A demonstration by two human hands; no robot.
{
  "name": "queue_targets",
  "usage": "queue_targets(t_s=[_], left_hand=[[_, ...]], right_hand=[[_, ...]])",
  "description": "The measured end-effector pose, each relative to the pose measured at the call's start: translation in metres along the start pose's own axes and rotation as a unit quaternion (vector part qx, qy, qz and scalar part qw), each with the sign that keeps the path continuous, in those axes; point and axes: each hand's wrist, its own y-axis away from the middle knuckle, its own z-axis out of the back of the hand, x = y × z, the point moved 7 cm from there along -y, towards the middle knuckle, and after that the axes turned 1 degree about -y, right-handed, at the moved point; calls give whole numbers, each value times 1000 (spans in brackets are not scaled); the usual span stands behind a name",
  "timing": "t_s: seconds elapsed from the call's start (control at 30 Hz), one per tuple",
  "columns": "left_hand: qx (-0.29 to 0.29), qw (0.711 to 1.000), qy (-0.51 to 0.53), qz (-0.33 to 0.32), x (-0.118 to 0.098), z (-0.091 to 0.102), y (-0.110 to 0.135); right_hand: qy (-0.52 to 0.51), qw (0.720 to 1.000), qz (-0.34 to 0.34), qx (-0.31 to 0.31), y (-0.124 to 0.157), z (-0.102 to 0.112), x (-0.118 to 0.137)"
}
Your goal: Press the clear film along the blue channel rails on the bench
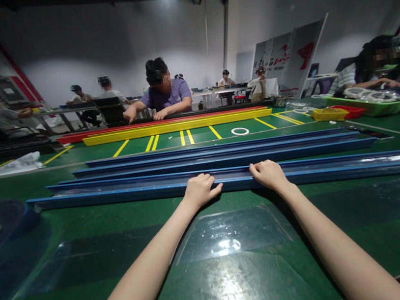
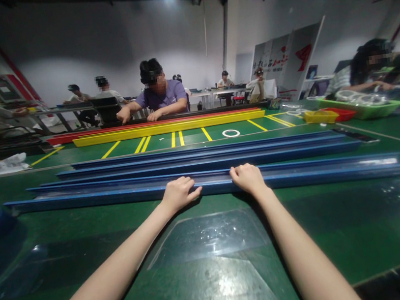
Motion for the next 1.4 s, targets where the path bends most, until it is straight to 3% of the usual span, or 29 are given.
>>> queue_targets(t_s=[0.63,0.9,1.2,1.4], left_hand=[[22,1000,-13,11,0,-3,0],[12,1000,-10,10,-1,-2,0],[16,1000,-17,-1,-3,-2,2],[22,999,-27,-4,-3,-3,2]], right_hand=[[20,999,26,6,2,1,3],[21,989,109,-94,11,15,24],[-8,954,205,-220,27,17,74],[-29,955,181,-234,24,12,75]])
